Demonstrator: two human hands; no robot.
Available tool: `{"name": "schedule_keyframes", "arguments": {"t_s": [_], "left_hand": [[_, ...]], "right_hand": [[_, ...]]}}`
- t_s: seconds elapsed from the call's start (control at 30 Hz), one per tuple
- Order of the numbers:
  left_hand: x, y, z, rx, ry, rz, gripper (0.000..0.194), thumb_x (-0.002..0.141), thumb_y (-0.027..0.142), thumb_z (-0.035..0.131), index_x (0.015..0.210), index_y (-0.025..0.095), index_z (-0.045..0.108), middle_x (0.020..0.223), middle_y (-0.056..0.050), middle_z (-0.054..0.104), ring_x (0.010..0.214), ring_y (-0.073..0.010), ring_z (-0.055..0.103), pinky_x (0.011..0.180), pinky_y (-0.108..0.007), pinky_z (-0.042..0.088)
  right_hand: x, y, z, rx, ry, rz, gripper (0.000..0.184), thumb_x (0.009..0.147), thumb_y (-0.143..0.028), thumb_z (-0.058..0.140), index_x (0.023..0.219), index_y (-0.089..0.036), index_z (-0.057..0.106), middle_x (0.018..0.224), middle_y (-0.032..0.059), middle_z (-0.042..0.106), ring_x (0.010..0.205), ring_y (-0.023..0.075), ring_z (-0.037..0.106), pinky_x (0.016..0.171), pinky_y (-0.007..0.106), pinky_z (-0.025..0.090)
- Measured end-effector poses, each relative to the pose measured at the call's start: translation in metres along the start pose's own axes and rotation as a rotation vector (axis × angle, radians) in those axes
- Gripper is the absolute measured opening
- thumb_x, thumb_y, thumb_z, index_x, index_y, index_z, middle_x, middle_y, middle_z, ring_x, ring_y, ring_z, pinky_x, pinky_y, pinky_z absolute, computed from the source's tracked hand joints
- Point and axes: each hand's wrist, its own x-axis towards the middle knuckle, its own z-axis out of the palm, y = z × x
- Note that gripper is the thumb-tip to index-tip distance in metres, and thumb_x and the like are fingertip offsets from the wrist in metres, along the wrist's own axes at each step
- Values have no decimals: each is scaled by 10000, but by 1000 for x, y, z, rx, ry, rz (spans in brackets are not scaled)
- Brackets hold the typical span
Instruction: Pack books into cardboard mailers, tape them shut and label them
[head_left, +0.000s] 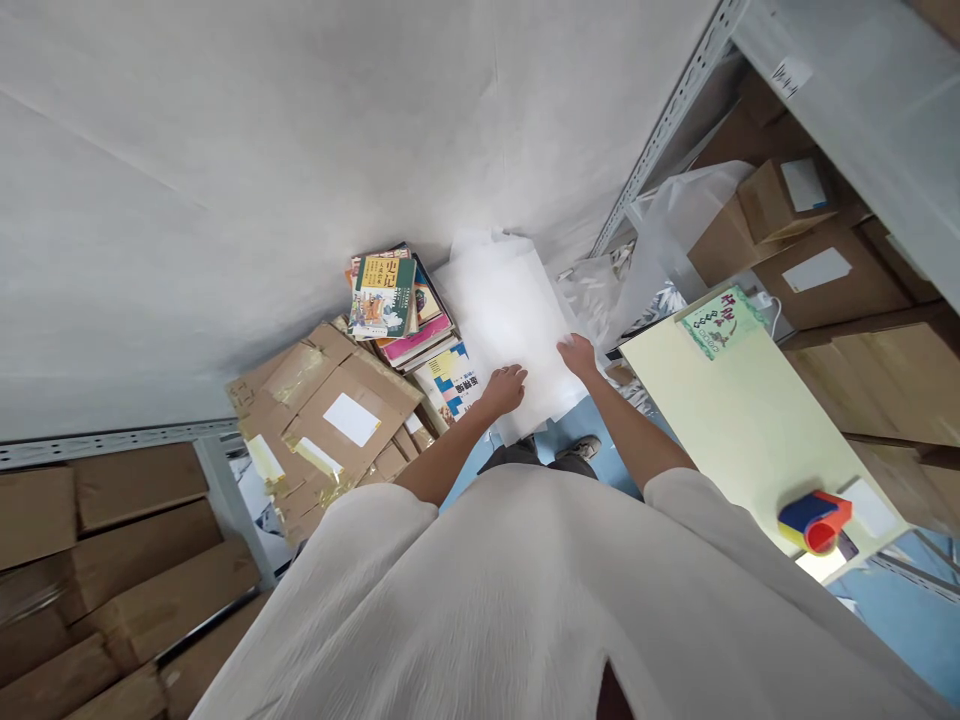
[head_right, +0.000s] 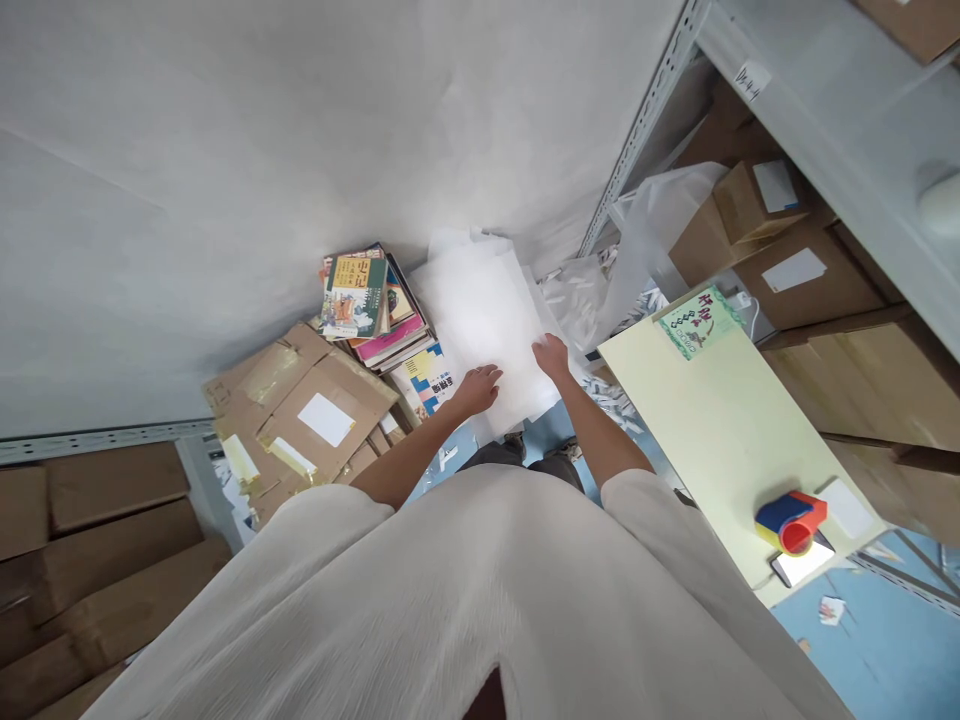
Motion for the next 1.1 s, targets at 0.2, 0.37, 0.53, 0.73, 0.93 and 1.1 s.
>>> {"name": "schedule_keyframes", "arguments": {"t_s": [0.2, 0.37, 0.53, 0.73, 0.93, 1.1], "left_hand": [[11, 12, -8, 2, 81, 32, 539, 1104, 213, 471, 1627, 198, 600, 1813, -181, 475, 1626, -366, 501, 1298, -563, 461], [29, 36, -14, 2, 105, 89, 559, 1105, 214, 470, 1653, 195, 578, 1838, -184, 435, 1651, -376, 471, 1316, -568, 442], [52, 76, -15, 29, 113, 190, 570, 1096, 231, 492, 1659, 218, 575, 1841, -172, 431, 1656, -380, 462, 1332, -561, 422], [83, 141, -8, 66, 76, 287, 578, 1099, 239, 462, 1667, 221, 566, 1838, -163, 436, 1661, -376, 459, 1336, -561, 426], [115, 212, 8, 94, -14, 327, 609, 1096, 249, 487, 1704, 233, 525, 1857, -183, 402, 1685, -403, 436, 1327, -584, 433], [146, 278, 33, 163, -97, 366, 603, 1097, 264, 506, 1699, 230, 505, 1855, -198, 398, 1684, -394, 438, 1322, -568, 438]], "right_hand": [[-9, -2, -33, 167, 12, -35, 328, 936, -581, 667, 958, -256, 707, 1012, 85, 787, 1011, 328, 715, 978, 472, 618], [-23, 14, -80, 246, 113, 33, 351, 827, -525, 746, 1018, -230, 747, 1002, 57, 805, 976, 299, 731, 910, 427, 632], [-50, 52, -137, 271, 224, 85, 363, 764, -466, 758, 1025, -213, 758, 996, 48, 807, 964, 285, 724, 896, 414, 622], [-88, 118, -198, 333, 304, 195, 378, 704, -452, 768, 995, -212, 745, 899, 20, 762, 851, 233, 677, 805, 371, 595], [-118, 192, -251, 401, 397, 342, 376, 687, -486, 849, 922, -223, 719, 829, 30, 737, 782, 221, 660, 687, 339, 574], [-143, 260, -287, 338, 424, 445, 290, 741, -478, 828, 813, -245, 672, 765, 10, 703, 789, 223, 658, 717, 335, 566]]}}
